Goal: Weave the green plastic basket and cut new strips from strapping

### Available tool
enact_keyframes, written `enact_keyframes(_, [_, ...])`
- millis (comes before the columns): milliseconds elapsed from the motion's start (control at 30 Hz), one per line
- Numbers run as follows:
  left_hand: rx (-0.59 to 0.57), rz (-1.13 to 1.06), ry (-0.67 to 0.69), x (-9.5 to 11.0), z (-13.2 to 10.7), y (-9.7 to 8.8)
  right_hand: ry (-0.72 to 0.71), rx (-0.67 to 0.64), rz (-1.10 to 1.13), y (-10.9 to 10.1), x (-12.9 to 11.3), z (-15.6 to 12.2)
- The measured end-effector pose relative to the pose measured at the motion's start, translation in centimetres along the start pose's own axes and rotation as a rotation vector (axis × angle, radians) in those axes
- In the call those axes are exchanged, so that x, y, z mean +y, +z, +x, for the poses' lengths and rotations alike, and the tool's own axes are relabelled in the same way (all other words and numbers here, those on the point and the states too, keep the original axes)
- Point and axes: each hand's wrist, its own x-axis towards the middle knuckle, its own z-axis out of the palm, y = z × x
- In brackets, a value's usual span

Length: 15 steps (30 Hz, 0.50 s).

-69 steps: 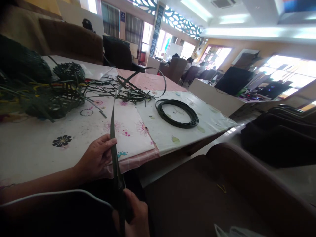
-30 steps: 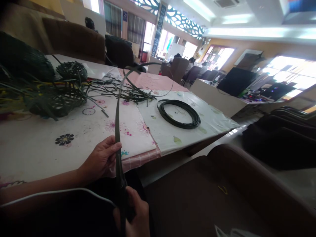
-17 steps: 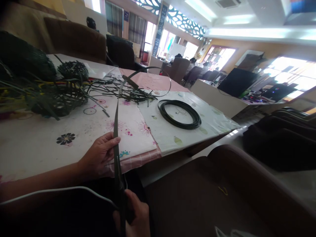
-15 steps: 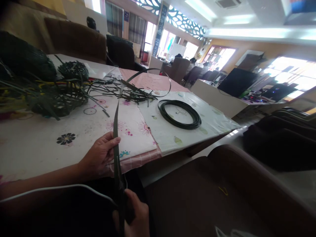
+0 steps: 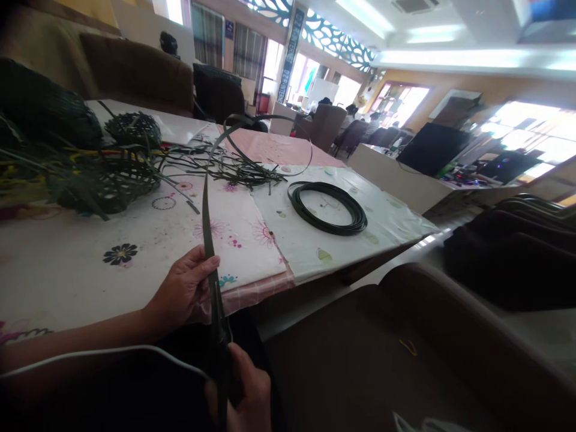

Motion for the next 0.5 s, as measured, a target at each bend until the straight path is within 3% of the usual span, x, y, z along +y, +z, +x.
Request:
enact_keyframes(133, [0.014,-0.011,-0.01,0.0,0.1,-0.1,-0.002,-0.03,-0.036,-0.4,0.1,0.0])
enact_keyframes(333, [-0.011,-0.079,-0.038,-0.2,-0.1,-0.1,0.054,-0.095,0.13,0.1,-0.9,0.7])
enact_keyframes(500, [-0.015,-0.091,-0.053,-0.4,-0.5,0.2,0.038,-0.047,0.184,0.7,-1.4,1.2])
